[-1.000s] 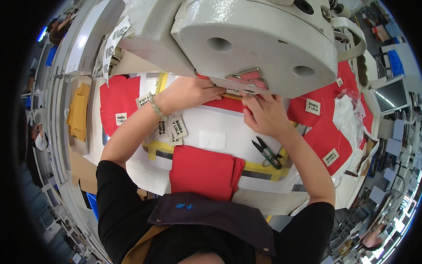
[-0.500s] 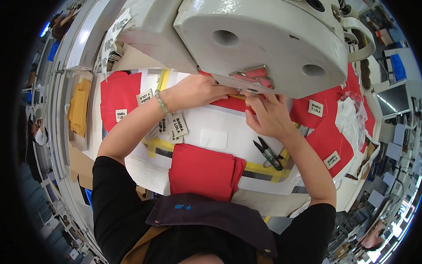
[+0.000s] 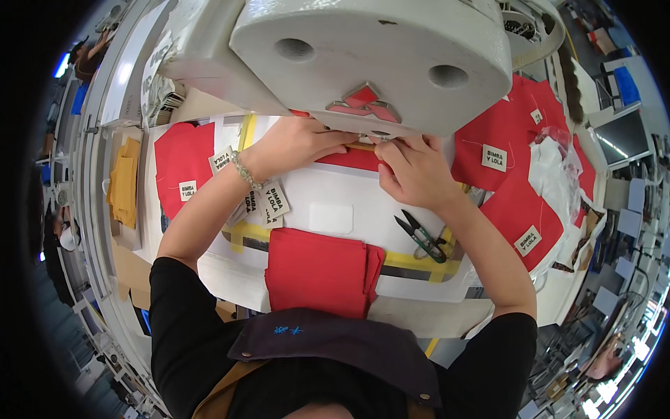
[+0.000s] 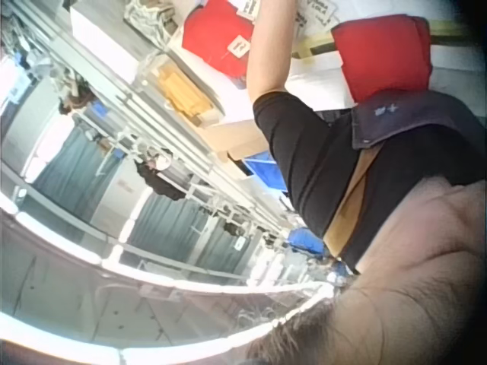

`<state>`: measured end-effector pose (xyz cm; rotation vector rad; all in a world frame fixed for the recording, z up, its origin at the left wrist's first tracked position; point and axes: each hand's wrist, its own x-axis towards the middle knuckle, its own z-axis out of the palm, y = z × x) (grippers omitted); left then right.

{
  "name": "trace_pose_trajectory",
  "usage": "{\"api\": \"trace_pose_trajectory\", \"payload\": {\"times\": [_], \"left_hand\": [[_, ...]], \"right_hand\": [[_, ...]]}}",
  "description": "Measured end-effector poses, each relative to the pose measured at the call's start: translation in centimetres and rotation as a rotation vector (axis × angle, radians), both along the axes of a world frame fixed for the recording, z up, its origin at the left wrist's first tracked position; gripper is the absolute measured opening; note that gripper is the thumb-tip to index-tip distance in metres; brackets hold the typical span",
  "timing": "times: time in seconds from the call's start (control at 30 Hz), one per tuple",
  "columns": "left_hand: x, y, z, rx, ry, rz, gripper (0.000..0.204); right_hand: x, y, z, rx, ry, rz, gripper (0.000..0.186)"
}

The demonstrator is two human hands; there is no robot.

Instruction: The person sews white rectangular labels onto red fabric pieces using a sewing machine. They repeatedly pick up a red piece, place a label on it, align it under the machine's presser foot, and sew it in place. After sewing, they cut the thread and move the finished piece aside before repeating the process with the next item.

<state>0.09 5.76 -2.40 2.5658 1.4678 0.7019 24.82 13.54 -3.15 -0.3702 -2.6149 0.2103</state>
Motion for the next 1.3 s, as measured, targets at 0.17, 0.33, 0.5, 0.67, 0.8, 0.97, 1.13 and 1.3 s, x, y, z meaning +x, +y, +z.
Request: {"api": "trace_pose_trajectory", "payload": {"times": [0.17,0.33,0.5,0.67,0.8,0.97,1.13,1.3], "left_hand": [[0.6,-0.4,0.2,-0.27,0.058,0.111,0.026],[0.8,-0.3,-1.4,-0.089,0.005,0.065,0.029],[1.1,-0.6,-0.4,-0.021,0.113,0.059,0.036],[1.3,-0.8,-0.7,-0.009,0.146,0.093,0.03],[1.3,-0.8,-0.1,-0.083,0.127,0.104,0.031],[1.2,0.3,0.4,-0.188,-0.036,0.107,0.027],[0.5,1.1,-0.5,-0.349,-0.022,0.281,0.021],[0.0,1.4,-1.4,-0.261,-0.057,0.208,0.018]], "right_hand": [[-0.3,0.0,0.3,0.037,0.033,0.02,0.022],[-0.3,0.1,0.0,0.075,0.04,0.027,0.023],[-0.3,-0.1,-0.2,0.081,0.058,0.045,0.025],[-0.2,-0.2,-0.2,0.076,0.053,0.046,0.026],[0.6,0.1,-0.3,0.108,0.134,0.082,0.028],[0.8,1.1,-0.3,0.106,0.215,0.095,0.028],[0.9,2.4,-0.1,0.103,0.198,0.107,0.024],[0.2,2.3,0.0,0.115,0.22,0.062,0.014]]}}
